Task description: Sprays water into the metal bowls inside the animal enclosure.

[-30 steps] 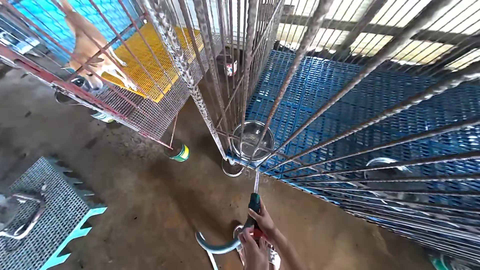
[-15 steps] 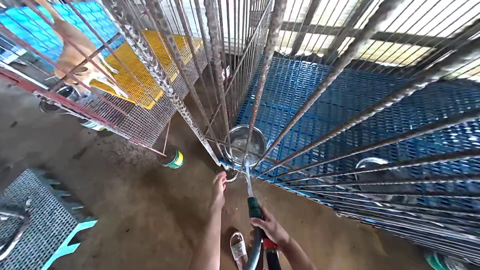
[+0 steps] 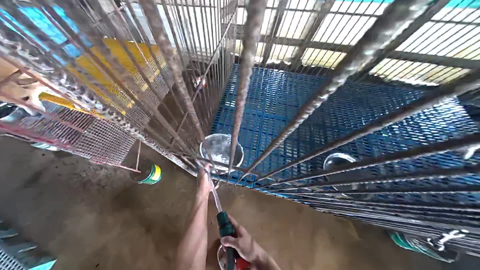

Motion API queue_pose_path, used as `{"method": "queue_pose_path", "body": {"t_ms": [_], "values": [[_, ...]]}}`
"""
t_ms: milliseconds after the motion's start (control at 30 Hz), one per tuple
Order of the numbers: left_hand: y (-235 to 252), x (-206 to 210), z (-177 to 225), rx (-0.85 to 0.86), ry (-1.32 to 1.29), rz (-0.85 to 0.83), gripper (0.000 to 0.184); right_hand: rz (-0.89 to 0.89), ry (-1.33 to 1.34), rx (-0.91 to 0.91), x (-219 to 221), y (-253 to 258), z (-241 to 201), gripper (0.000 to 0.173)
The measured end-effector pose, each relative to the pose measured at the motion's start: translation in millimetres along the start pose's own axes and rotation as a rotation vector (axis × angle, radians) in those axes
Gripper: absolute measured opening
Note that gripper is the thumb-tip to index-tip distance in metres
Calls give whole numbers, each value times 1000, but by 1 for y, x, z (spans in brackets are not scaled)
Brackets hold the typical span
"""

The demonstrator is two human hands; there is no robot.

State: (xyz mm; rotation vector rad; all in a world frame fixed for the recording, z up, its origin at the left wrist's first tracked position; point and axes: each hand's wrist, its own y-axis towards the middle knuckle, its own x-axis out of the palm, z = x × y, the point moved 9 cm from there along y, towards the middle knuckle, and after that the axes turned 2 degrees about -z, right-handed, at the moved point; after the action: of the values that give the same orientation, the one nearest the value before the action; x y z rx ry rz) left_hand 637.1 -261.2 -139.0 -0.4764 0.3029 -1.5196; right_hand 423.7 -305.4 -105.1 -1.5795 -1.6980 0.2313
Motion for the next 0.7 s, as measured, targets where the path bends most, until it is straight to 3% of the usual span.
{"method": "queue_pose_path", "body": {"t_ms": [33, 167, 267, 400, 567, 700], "values": [[3, 1, 2, 0, -37, 3, 20, 10, 10, 4, 0, 0, 2, 81], [15, 8, 3, -78, -141, -91, 13, 27, 39, -50, 0, 3, 7, 85], [9, 8, 13, -112, 9, -138, 24, 53, 66, -84, -1, 2, 12, 88], [20, 16, 32, -18, 161, -351, 35, 56, 85, -132, 4, -6, 8, 91], [23, 19, 35, -81, 83, -315, 30, 113, 98, -131, 11, -12, 2, 93], [25, 15, 35, -64, 103, -251, 29, 55, 66, -163, 21, -13, 0, 92]]}}
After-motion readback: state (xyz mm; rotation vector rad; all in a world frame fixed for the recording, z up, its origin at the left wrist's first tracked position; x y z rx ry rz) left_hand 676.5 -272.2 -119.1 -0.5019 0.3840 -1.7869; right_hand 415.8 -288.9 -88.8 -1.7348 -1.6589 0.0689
